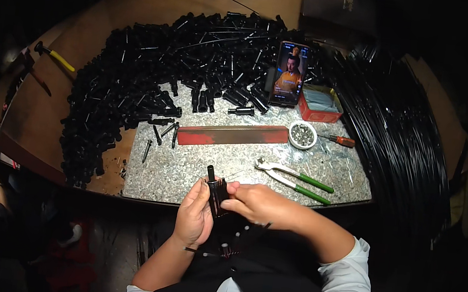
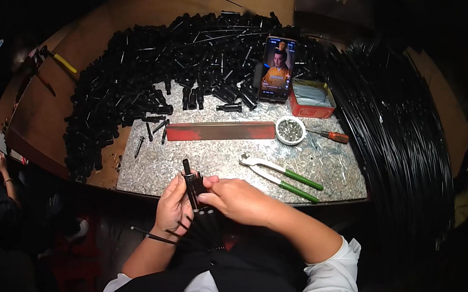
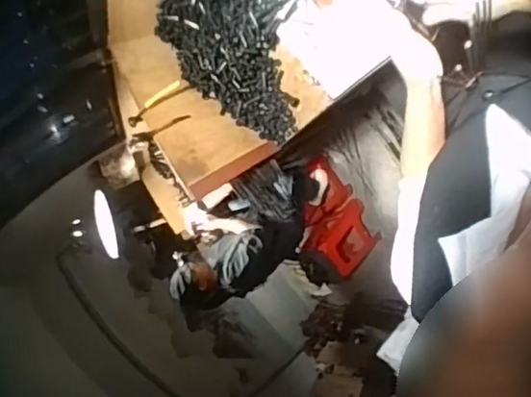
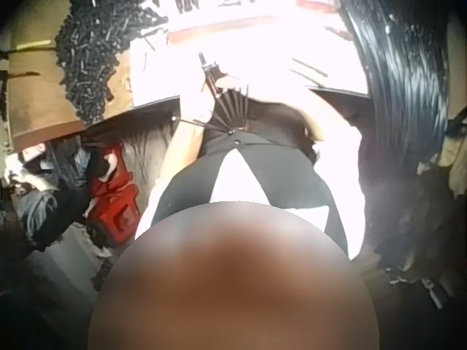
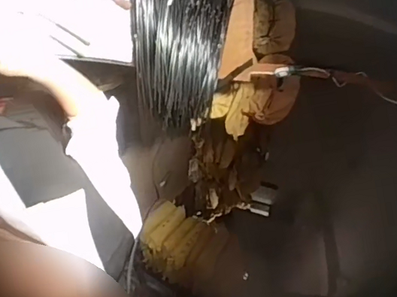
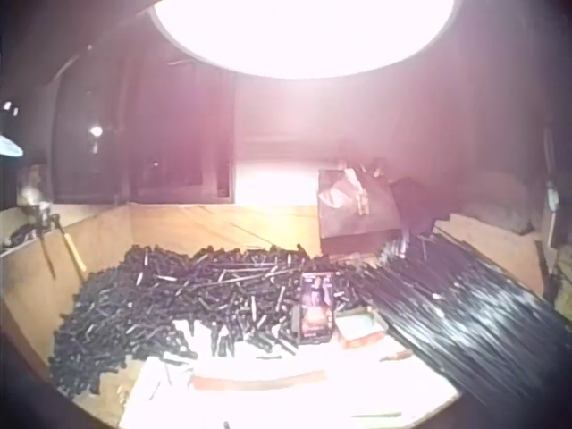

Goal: Assembling wire bundles and attaching connectors at a mechanical workbench.

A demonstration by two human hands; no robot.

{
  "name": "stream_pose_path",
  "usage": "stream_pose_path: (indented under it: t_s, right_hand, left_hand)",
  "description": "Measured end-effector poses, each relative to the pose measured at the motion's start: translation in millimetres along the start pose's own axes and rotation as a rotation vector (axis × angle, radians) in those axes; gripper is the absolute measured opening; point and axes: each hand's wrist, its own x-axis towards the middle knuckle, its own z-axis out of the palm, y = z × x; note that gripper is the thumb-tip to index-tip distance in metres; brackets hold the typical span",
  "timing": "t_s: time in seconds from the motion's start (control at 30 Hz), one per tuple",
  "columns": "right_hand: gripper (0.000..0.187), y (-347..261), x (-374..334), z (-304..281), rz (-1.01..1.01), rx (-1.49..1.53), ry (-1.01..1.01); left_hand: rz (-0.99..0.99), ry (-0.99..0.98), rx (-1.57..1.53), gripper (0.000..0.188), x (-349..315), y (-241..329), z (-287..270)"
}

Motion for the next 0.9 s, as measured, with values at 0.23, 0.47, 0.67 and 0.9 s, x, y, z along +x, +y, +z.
stream_pose_path:
  t_s: [0.23,0.47,0.67,0.9]
  right_hand:
    - [0.017,31.1,44.5,-78.9,-0.014,-0.415,0.359]
    - [0.013,97.7,133.4,-75.3,-0.048,-0.823,0.449]
    - [0.019,103.5,148.6,-76.6,-0.086,-0.936,0.397]
    - [0.026,44.0,104.6,-74.7,0.001,0.883,0.257]
  left_hand:
    - [0.011,-0.164,-0.181,0.040,5.2,-5.8,-11.8]
    - [0.014,-0.146,-0.156,0.043,5.5,-5.5,-11.6]
    - [0.016,-0.144,-0.148,0.043,6.2,-7.2,-10.9]
    - [0.042,-0.141,-0.098,0.046,7.8,-10.4,-11.2]
